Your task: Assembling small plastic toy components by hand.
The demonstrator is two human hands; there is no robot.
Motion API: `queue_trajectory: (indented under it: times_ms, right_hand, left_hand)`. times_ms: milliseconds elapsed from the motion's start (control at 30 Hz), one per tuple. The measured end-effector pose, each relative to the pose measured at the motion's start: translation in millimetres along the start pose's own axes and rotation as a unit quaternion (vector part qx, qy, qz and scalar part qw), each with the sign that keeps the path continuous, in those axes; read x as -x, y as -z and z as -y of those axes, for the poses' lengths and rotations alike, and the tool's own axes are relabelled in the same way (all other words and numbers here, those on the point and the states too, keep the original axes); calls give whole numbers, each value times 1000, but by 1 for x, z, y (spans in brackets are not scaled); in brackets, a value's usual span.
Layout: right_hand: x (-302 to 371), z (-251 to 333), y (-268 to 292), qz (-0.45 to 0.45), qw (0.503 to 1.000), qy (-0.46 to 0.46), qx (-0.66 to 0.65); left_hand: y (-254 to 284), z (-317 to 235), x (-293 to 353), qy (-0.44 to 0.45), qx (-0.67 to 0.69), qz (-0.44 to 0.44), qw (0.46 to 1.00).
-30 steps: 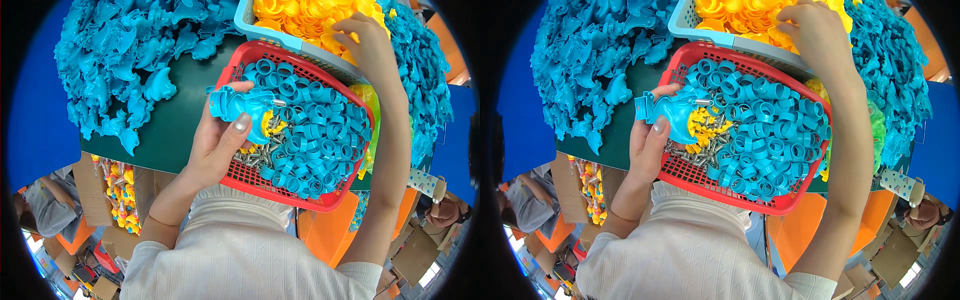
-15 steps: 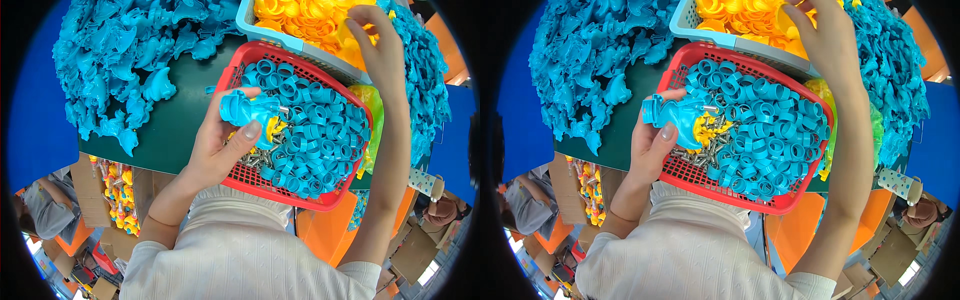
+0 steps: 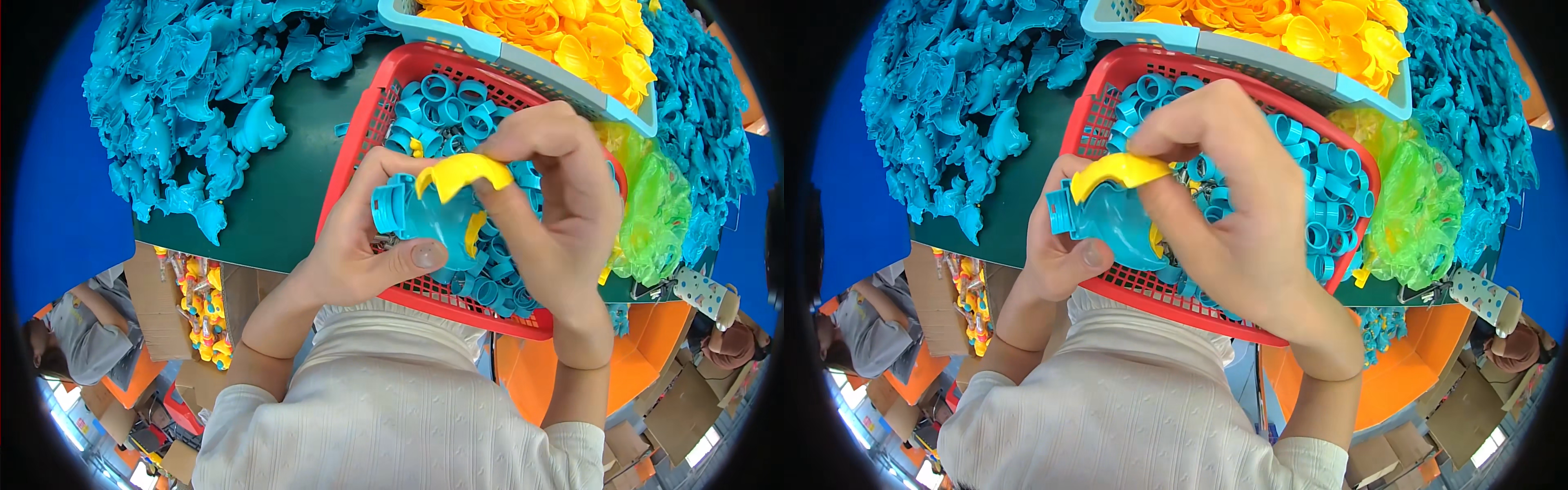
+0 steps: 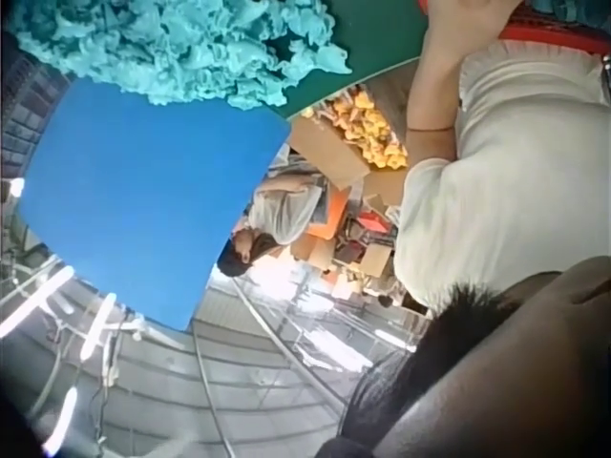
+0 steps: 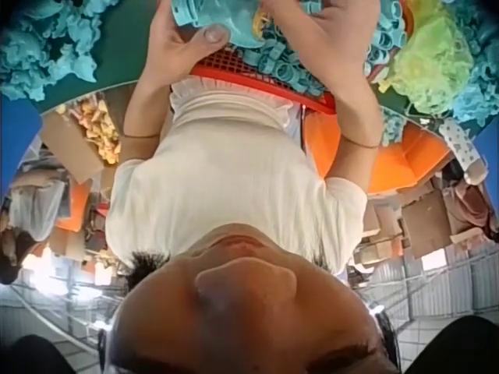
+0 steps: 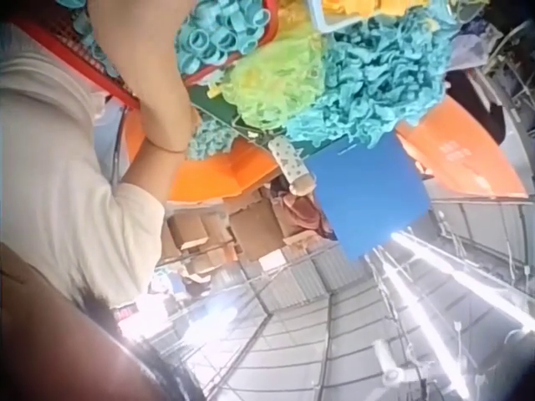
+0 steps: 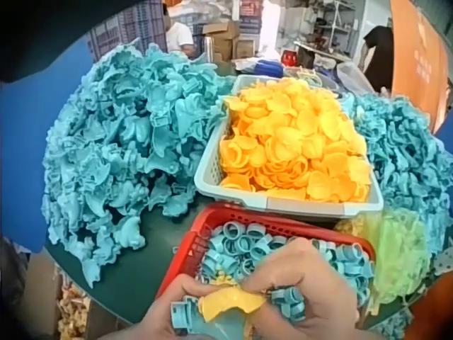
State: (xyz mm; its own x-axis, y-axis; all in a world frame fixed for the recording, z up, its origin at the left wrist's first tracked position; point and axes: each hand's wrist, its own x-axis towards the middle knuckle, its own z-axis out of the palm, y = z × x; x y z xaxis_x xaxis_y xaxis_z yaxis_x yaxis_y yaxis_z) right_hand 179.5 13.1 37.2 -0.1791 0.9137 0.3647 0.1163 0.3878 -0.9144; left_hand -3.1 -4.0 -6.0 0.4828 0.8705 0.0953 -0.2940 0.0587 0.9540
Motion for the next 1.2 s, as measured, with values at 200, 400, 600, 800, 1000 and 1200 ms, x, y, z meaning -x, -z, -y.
queue_trajectory:
  times_ms: [200,400,600,800,1000,1200]
  right_hand:
    - [2,-4,-6,43,969,66,235]
    - [7,-2,-3,25,969,25,244]
    - [7,1,-4,16,973,15,231]
    - [10,0,-7,-2,970,31,242]
    - [8,0,-11,2,928,94,361]
    - [6,-10,-10,22,947,99,304]
  left_hand:
    - [-6,-2,2,25,92,-48,994]
    - [-9,-3,1,34,50,-51,997]
    - [-14,-6,1,31,53,-80,995]
    - [-12,-5,2,42,76,-86,993]
    - [-11,-9,1,86,39,-87,992]
    - [-5,-2,6,78,28,-86,993]
